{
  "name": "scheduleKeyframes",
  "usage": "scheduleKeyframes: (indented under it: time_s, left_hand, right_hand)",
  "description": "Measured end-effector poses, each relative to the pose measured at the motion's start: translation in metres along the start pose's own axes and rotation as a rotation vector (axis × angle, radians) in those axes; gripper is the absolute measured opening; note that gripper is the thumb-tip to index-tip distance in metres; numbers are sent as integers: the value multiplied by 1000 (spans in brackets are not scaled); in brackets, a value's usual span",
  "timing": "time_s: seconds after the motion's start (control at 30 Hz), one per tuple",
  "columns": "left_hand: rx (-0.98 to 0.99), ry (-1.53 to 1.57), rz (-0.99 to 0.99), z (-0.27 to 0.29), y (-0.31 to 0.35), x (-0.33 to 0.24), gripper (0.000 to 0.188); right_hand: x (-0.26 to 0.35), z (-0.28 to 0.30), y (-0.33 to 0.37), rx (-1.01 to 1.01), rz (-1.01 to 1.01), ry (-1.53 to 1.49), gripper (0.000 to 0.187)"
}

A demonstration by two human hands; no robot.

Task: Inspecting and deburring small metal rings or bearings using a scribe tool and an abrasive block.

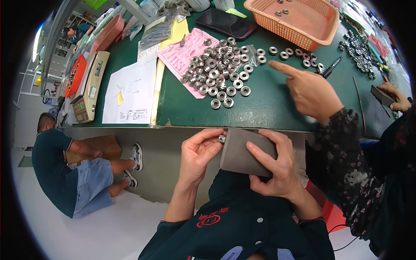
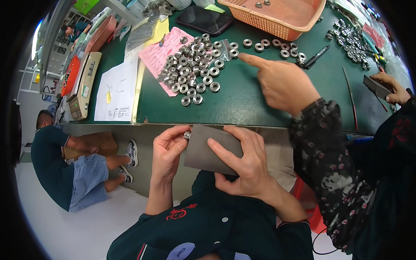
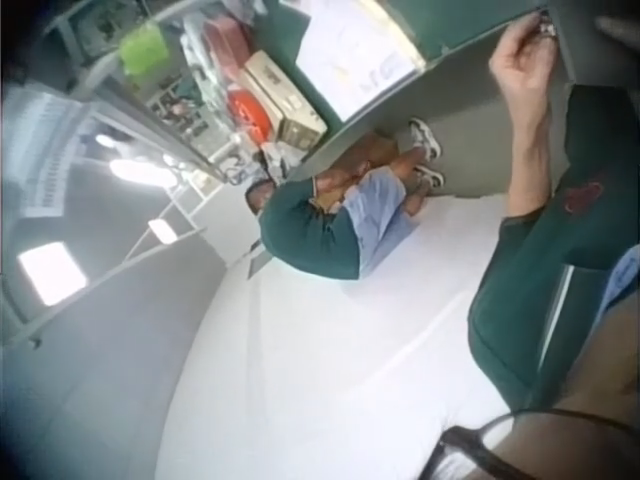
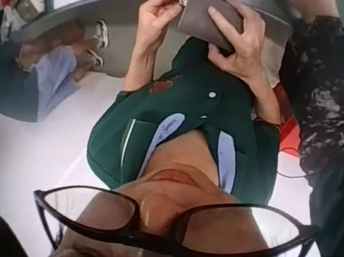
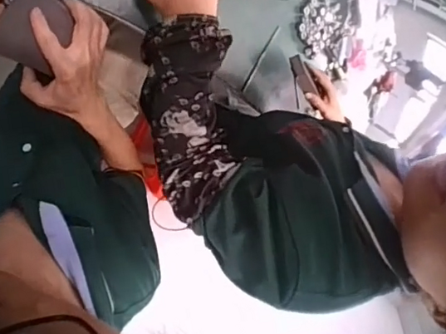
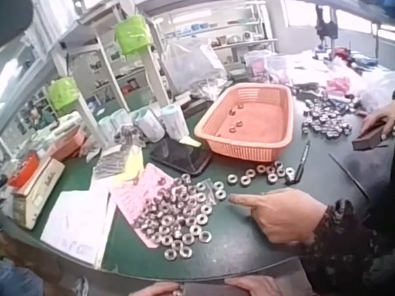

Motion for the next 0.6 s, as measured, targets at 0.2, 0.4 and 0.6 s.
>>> scheduleKeyframes:
  time_s: [0.2, 0.4, 0.6]
  left_hand:
    - [-31, -8, 34, 8, 9, 4, 28]
    - [-54, -36, 2, 12, 11, 1, 28]
    - [-58, -30, -28, 13, 6, -5, 28]
  right_hand:
    - [5, -4, 2, 61, 8, 11, 64]
    - [4, -9, 0, 96, 8, 1, 63]
    - [6, -9, -2, 88, 5, -9, 62]
Point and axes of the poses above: each hand's wrist, its own y-axis away from the middle knuckle, its own z-axis out of the back of the hand, x = y × z, the point moved 5 cm from there along -y, towards the middle knuckle, and after that the axes turned 2 degrees about x, right-handed, at the moved point
